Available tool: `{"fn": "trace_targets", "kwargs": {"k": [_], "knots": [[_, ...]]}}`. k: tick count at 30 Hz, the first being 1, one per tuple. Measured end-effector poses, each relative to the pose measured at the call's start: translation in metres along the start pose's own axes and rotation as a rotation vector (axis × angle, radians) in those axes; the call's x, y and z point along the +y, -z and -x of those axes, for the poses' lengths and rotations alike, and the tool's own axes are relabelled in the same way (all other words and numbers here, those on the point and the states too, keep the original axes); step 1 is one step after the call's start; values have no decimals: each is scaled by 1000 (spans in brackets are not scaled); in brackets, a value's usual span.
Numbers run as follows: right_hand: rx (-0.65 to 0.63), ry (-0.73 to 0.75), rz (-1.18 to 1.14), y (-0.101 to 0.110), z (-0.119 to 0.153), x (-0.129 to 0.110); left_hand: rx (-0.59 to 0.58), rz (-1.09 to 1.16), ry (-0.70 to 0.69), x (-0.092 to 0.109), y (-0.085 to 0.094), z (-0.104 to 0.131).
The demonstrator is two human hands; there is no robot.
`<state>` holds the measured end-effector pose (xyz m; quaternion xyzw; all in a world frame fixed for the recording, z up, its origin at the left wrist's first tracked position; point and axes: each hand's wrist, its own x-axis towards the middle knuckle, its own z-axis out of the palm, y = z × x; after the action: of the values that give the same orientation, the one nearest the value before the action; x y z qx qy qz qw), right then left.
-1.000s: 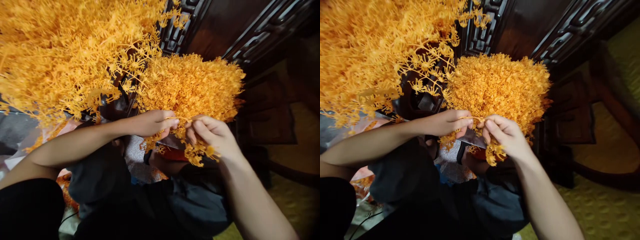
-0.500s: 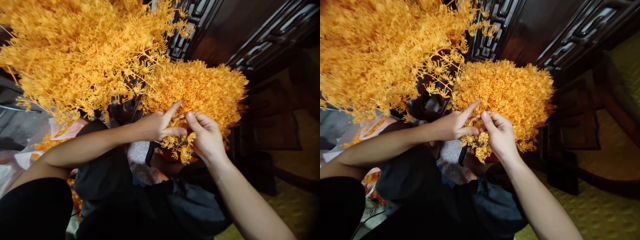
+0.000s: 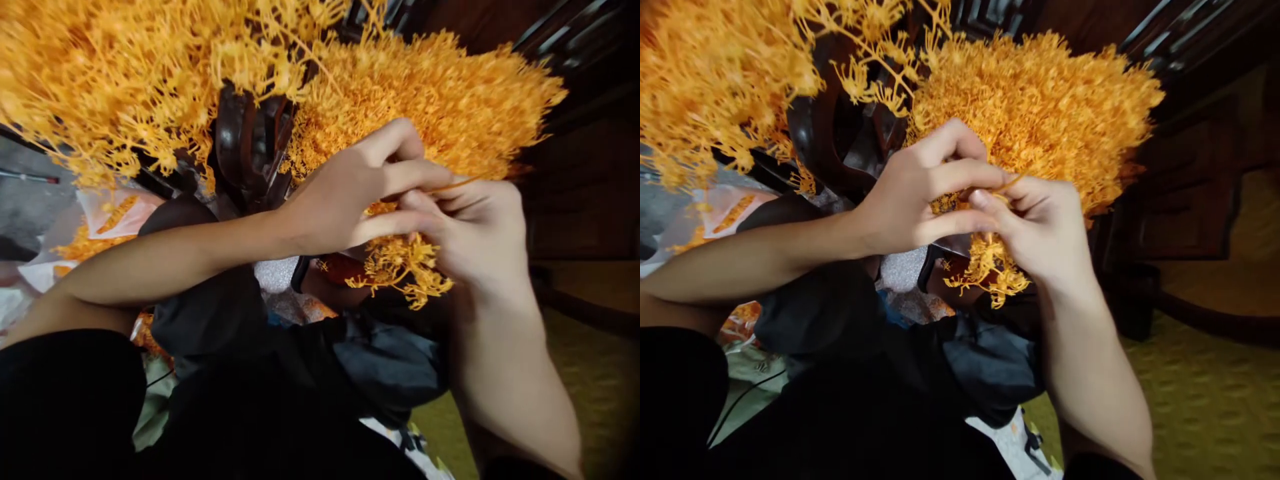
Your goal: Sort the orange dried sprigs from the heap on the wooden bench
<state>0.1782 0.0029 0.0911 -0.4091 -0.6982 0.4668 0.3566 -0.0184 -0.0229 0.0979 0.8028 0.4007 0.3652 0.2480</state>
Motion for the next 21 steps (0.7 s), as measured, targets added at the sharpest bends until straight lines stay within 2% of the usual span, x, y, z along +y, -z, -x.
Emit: {"fn": "trace_targets", "kwargs": {"k": [2, 5, 6, 7, 11, 13, 14, 17, 18, 21], "knots": [[18, 19, 105, 0, 1, 1, 63, 0, 24, 4, -2, 1], [229, 89, 260, 6, 0, 0, 98, 45, 188, 6, -8, 2], [247, 101, 299, 9, -1, -1, 82, 58, 220, 6, -10, 2], [207, 104, 332, 10, -1, -1, 59, 65, 225, 6, -12, 2], [-140, 64, 441, 6, 4, -2, -25, -10, 151, 1, -12, -4], [-211, 65, 435, 2, 7, -3, -31, -116, 151, -1, -9, -7], [-240, 56, 400, 2, 8, -4, 5, -164, 157, -2, -8, -9], [-264, -18, 244, 7, 10, -6, 174, -239, 168, -2, -5, -14], [-248, -53, 192, 10, 10, -6, 189, -275, 165, -1, -5, -15], [-179, -145, 80, 24, 10, -2, 73, -427, 106, 2, -8, -21]]}}
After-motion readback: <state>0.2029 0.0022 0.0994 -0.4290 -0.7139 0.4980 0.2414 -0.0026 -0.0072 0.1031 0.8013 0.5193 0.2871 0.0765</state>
